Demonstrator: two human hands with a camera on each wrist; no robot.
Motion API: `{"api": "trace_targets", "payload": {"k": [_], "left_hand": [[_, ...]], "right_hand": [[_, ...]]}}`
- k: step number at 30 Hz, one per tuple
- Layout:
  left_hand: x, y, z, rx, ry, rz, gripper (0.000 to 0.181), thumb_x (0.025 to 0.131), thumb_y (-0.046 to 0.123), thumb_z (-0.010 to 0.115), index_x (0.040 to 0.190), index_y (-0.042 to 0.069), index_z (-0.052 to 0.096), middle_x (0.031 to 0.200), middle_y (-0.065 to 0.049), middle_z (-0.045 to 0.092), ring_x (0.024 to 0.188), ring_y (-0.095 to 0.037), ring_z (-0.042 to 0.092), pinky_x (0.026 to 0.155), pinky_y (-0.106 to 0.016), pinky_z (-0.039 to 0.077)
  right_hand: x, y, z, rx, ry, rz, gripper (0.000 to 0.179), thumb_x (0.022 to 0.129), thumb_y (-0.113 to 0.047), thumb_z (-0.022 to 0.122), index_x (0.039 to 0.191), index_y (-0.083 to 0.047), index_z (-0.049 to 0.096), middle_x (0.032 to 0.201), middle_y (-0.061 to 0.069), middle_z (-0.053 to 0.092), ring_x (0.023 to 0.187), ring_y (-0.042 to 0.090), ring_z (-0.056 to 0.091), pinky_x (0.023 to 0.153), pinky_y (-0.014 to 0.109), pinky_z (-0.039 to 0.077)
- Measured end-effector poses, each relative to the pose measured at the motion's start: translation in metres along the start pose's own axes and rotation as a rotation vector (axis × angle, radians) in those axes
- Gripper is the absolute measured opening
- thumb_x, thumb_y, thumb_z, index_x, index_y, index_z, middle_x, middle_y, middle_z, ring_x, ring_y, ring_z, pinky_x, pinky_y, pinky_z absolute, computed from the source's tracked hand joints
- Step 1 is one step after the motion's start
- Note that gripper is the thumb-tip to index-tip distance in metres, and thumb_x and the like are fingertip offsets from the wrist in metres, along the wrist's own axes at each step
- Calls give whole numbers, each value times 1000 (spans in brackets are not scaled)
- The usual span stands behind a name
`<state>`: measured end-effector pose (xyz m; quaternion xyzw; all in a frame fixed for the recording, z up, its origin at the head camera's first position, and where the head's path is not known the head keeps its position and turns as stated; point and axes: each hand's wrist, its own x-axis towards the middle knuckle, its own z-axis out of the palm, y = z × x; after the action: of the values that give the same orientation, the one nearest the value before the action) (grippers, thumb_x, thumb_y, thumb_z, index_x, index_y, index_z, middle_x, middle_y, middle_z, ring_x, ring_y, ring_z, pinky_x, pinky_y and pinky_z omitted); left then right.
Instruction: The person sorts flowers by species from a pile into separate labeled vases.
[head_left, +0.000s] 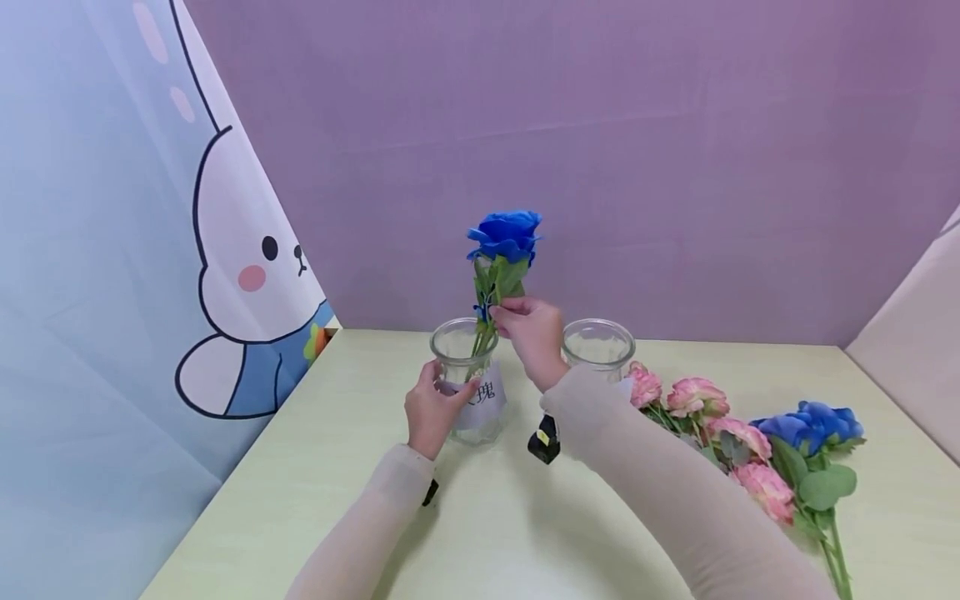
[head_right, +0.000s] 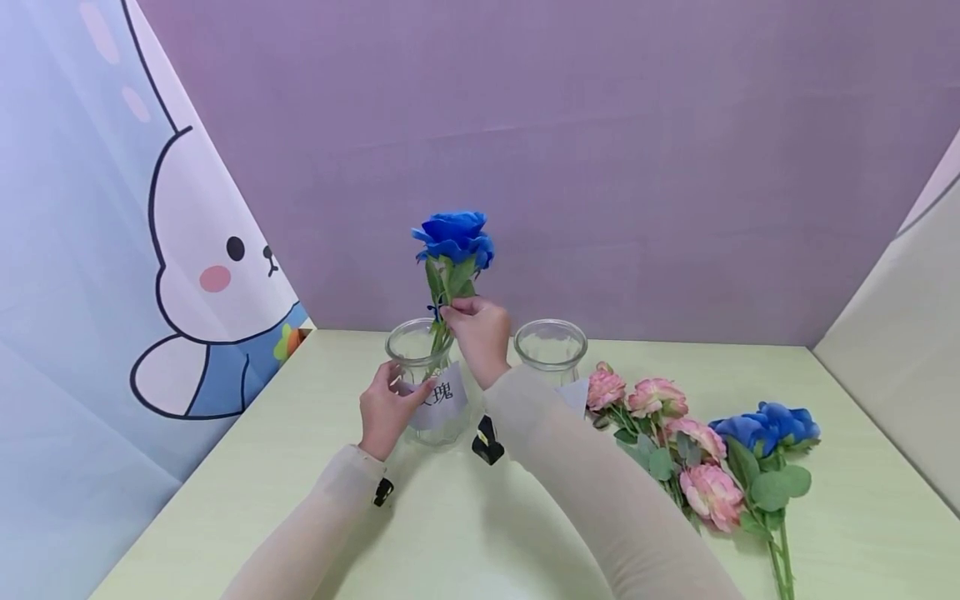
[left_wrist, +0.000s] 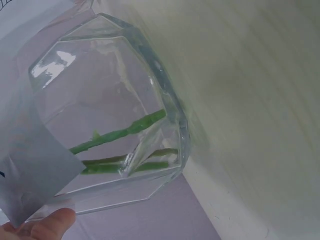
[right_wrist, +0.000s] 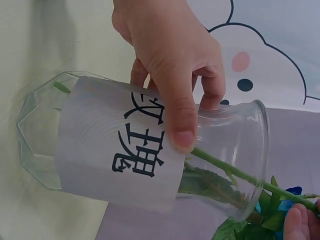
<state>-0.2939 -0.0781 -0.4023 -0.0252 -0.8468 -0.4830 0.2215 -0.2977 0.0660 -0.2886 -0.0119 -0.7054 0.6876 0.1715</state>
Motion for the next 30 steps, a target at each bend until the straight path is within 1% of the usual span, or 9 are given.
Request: {"api": "trace_targets", "payload": {"k": [5, 8, 12, 15, 19, 21, 24, 28, 30], "left_hand": [[0, 1, -1, -5, 3, 11, 63, 76, 30, 81, 124, -3, 54, 120, -26, 62, 104, -39, 63, 84, -48, 54], [0, 0, -1, -8, 8, 24, 63, 76, 30, 81, 123, -3, 55, 118, -26, 62, 103, -39, 64, 83, -48, 54], [-1, -1, 0, -3, 21, 48, 61, 76, 30, 81, 121, -3, 55, 116, -25, 64, 101, -39, 64, 83, -48, 55], [-1, -2, 0, -4, 26, 61, 61, 76, 30, 81, 121, -2, 56, 116, -25, 64, 102, -39, 64, 83, -49, 54], [0, -1, -1, -11, 19, 57, 61, 76, 31, 81, 121, -2, 56, 117, -25, 63, 102, -39, 64, 84, -49, 54], [1, -1, -1, -12, 13, 43, 61, 77, 31, 81, 121, -2, 55, 117, -25, 63, 103, -39, 64, 85, -49, 54], [1, -1, -1, -8, 5, 17, 61, 76, 31, 81, 122, -1, 55, 117, -25, 63, 104, -39, 63, 85, -49, 53], [1, -1, -2, -12, -1, 3, 62, 76, 31, 81, 122, -1, 56, 117, -25, 63, 105, -39, 63, 86, -48, 53], [1, 0, -3, -16, 4, 7, 62, 76, 31, 81, 122, -1, 56, 117, -25, 63, 105, -39, 63, 86, -48, 53]], "right_hand": [[-2, 0, 4, -40, -33, -19, 20, 84, -2, 71, 100, 10, 69, 93, 22, 70, 69, 19, 68, 68, 27, 58], [-2, -1, 3, -59, -46, -19, 21, 84, -4, 71, 101, 9, 69, 93, 21, 70, 70, 19, 68, 68, 26, 58], [-2, -1, 0, -50, -66, 27, 24, 86, -5, 70, 105, 8, 68, 97, 21, 70, 77, 23, 69, 70, 27, 58], [-1, 1, -4, -54, -78, 60, 24, 87, -6, 70, 107, 7, 67, 99, 20, 69, 80, 23, 69, 70, 26, 58], [-1, 2, -10, -61, -109, 106, 23, 86, -8, 71, 105, 6, 69, 96, 20, 70, 74, 18, 68, 68, 26, 58], [-2, 2, -16, -89, -155, 135, 23, 86, -8, 71, 104, 6, 69, 95, 20, 70, 70, 16, 67, 66, 27, 58], [-11, 2, -29, -175, -274, 178, 25, 86, -8, 70, 107, 7, 68, 94, 19, 70, 68, 15, 66, 67, 30, 59], [-28, 9, -57, -278, -428, 209, 28, 87, -6, 68, 110, 9, 65, 85, 15, 70, 68, 17, 66, 67, 33, 59], [-37, 15, -72, -298, -472, 221, 27, 87, -6, 67, 110, 10, 65, 83, 12, 70, 68, 17, 66, 66, 33, 59]]}}
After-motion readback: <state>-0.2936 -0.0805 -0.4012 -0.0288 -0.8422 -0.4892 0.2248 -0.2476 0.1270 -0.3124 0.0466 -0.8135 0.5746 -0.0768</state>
